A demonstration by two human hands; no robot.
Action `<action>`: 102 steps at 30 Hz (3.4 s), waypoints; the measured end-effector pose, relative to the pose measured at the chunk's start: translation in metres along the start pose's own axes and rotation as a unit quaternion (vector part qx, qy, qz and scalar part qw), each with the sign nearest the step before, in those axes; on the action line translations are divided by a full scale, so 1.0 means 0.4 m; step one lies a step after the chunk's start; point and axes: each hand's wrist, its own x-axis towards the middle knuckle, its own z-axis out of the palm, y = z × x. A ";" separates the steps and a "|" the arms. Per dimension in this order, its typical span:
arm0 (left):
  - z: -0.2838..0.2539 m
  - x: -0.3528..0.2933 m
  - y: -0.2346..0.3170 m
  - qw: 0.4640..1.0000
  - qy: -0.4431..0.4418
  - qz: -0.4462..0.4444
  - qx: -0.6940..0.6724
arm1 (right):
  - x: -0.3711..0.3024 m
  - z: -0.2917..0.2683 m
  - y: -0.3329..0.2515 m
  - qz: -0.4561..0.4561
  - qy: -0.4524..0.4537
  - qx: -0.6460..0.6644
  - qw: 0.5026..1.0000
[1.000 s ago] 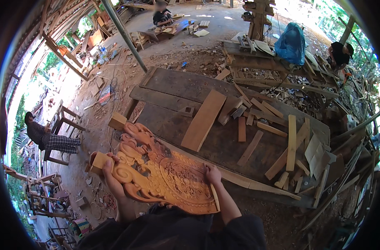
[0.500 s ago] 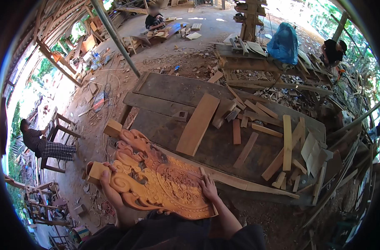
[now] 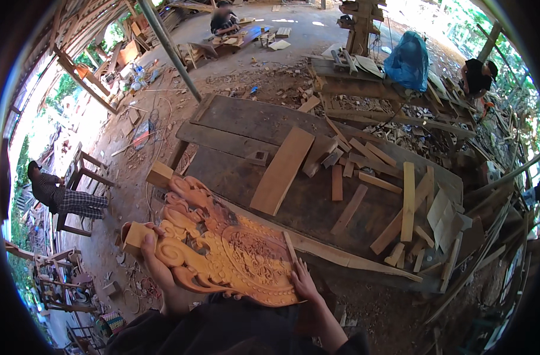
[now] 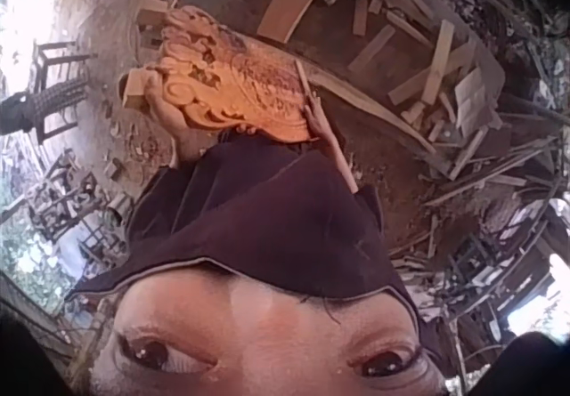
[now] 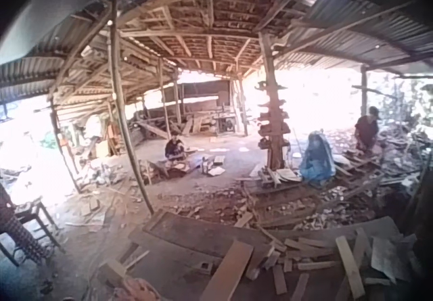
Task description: The person walks to a workbench, moves wood pieces aside on the table, and picks up a carved wooden panel. The person then sands the carved wooden panel with sandpaper and holds it up by hand.
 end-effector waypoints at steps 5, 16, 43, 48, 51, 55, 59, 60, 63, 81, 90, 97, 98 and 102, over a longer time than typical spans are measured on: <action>0.001 -0.005 -0.009 0.999 0.035 0.002 -0.003 | -0.208 -0.047 -0.007 0.080 -0.059 -0.020 0.995; -0.003 -0.010 -0.013 1.000 0.029 -0.006 -0.005 | 0.101 0.003 0.015 0.063 -0.024 -0.062 0.996; -0.034 0.014 -0.036 0.997 0.066 -0.032 0.004 | -0.266 -0.121 -0.025 0.042 -0.006 -0.040 0.998; -0.064 0.021 -0.045 0.997 0.047 -0.051 -0.019 | -0.263 -0.146 -0.059 0.056 0.033 0.009 0.998; -0.074 0.018 -0.055 0.995 0.081 -0.043 -0.037 | -0.225 -0.177 -0.070 0.085 0.019 -0.033 0.996; -0.066 0.012 -0.054 0.996 0.085 -0.014 -0.032 | -0.155 -0.221 -0.068 0.094 -0.058 -0.144 0.983; -0.042 0.005 -0.041 0.993 0.111 0.027 0.011 | -0.019 -0.210 -0.052 0.059 -0.105 -0.104 0.987; -0.035 0.006 -0.038 0.993 0.114 0.027 0.013 | 0.022 -0.204 -0.046 0.042 -0.129 -0.097 0.986; -0.012 0.007 -0.030 0.992 0.109 0.046 0.039 | 0.125 -0.190 -0.028 0.018 -0.173 -0.094 0.980; 0.096 -0.053 0.019 0.969 0.212 0.089 0.093 | 0.312 -0.280 -0.027 -0.030 -0.265 -0.108 0.958; 0.156 -0.075 0.034 0.969 0.206 0.094 0.100 | 0.130 -0.471 -0.026 -0.004 -0.304 -0.039 0.952; 0.169 -0.079 0.025 0.968 0.192 0.122 0.107 | 0.077 -0.515 -0.021 -0.006 -0.322 -0.039 0.946; 0.170 -0.080 0.025 0.968 0.198 0.125 0.095 | 0.087 -0.498 -0.025 -0.002 -0.315 -0.039 0.948; 0.173 -0.081 0.030 0.971 0.187 0.115 0.096 | 0.164 -0.411 -0.061 -0.013 -0.301 -0.026 0.953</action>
